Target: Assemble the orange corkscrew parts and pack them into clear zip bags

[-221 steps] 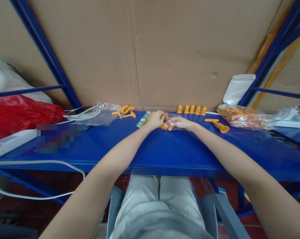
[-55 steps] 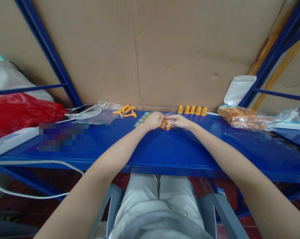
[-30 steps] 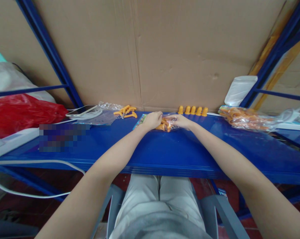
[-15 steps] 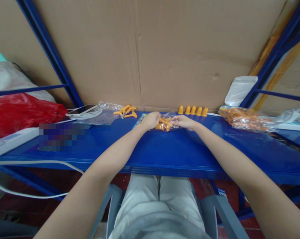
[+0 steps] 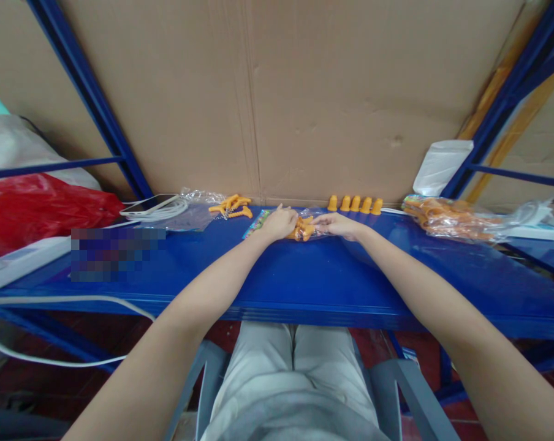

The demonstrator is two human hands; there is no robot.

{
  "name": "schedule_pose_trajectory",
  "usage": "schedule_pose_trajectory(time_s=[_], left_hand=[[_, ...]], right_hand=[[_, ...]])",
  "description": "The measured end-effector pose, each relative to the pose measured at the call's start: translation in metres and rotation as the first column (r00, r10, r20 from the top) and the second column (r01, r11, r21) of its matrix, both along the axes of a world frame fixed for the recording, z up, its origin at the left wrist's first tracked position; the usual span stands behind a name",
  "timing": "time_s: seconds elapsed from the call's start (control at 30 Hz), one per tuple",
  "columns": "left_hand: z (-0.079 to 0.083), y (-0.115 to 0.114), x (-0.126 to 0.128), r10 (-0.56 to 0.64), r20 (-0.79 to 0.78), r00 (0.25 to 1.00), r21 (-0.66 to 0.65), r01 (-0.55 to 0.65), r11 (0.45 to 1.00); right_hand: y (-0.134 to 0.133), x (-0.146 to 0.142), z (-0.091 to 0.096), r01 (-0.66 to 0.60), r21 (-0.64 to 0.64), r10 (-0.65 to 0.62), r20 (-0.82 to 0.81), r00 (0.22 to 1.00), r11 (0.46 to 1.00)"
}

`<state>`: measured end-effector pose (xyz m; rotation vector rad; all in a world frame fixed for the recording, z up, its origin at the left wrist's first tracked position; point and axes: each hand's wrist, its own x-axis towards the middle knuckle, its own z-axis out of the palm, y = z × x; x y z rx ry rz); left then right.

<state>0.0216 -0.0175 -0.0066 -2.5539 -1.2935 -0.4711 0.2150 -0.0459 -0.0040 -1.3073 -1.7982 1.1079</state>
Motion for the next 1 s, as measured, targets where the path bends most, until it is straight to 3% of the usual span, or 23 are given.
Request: schedule_pose_trajectory(time_s=[0.3, 0.47, 0.77, 1.0], left_hand=[[0.001, -0.002, 0.002, 0.033, -0.057, 0.998, 0.014, -0.033, 0.999], [0.000, 0.000, 0.001, 0.003, -0.016, 1.000, 0.019, -0.003, 1.000], [-0.009, 0.007, 0.000, -0.045, 0.147, 0.988, 0.017, 0.043, 0.999], [-0.012, 0.004, 0.000, -0.028, 0.180, 0.983, -0.004, 0.029, 1.000]], right_hand=[[0.002, 0.001, 0.000, 0.023, 0.074, -0.029, 0.086, 0.996, 0.997], [0.006, 0.004, -0.005, 0.134, 0.129, -0.147, 0.097, 0.984, 0.983], [0.004, 0.005, -0.007, 0.058, 0.083, -0.059, 0.014, 0.998, 0.995], [0.005, 0.006, -0.008, 0.090, 0.075, -0.091, 0.004, 0.996, 0.993]])
